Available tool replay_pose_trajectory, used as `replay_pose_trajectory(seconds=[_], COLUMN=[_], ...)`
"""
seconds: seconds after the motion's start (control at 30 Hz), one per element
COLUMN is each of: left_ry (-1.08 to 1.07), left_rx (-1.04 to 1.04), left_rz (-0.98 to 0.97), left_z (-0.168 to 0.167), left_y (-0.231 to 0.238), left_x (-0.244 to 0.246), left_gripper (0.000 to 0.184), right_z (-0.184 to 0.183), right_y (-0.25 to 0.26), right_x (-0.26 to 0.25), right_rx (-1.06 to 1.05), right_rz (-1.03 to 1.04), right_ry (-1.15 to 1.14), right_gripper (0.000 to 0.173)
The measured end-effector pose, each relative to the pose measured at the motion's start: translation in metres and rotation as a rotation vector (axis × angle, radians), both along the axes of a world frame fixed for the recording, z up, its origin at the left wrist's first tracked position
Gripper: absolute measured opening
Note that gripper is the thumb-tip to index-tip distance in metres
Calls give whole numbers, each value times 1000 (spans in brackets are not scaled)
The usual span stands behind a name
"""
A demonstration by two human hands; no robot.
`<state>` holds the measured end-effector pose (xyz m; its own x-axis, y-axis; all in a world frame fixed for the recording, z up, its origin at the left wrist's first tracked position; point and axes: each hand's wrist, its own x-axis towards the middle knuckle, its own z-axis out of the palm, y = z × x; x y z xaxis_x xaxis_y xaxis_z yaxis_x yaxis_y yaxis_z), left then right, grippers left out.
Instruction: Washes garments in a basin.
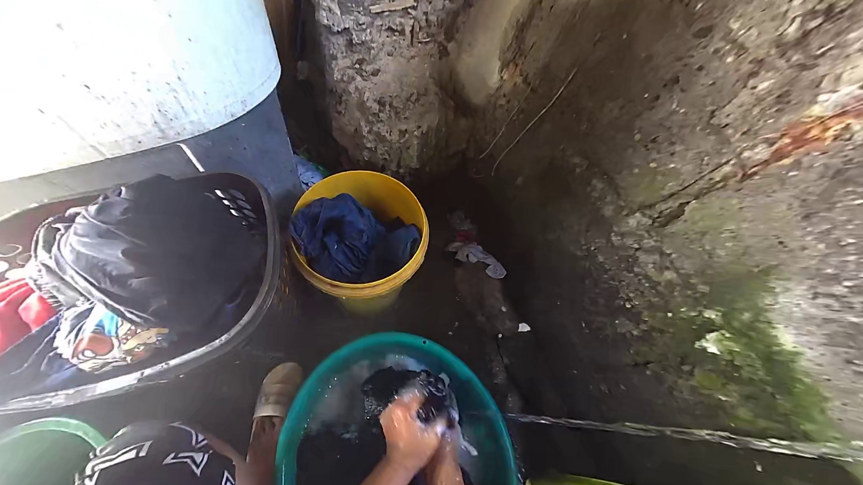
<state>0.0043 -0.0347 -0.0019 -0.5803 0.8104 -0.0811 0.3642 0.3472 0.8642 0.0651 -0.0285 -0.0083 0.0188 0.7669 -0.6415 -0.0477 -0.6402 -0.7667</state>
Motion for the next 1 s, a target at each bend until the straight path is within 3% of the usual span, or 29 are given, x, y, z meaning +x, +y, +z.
replay_pose_trajectory(seconds=[0.07,0.13,0.27,0.4,0.57,0.77,0.83,0.9,0.97,1.0], left_ry=[-222,-235,-182,-417,-598,-774,-828,-876,-1012,-1094], left_rx=[-356,-480,-220,-42,78,-24,-19,78,149,191], left_rz=[126,136,-31,-39,-14,14,-29,-66,-107,-135], left_z=[8,16,34,-3,-33,-61,-56,-36,6,32], left_y=[22,22,-28,-17,-30,-62,-58,-47,-37,-35], left_x=[-21,-23,7,-26,-101,-79,-72,-74,-83,-87], left_gripper=[47,48,47,41,65,91,74,37,12,13], right_z=[10,17,5,83,166,269,297,315,323,322], right_y=[3,-3,-5,-4,-7,-18,-26,-31,-33,-32], right_x=[-17,-7,18,15,2,-4,4,11,21,28], right_rx=[-26,12,138,173,528,730,785,861,891,884], right_rz=[-150,-103,-68,38,278,199,138,52,-24,-68], right_ry=[-72,-146,-104,-249,-186,-64,-37,39,100,87], right_gripper=[39,38,33,33,18,34,33,27,27,26])
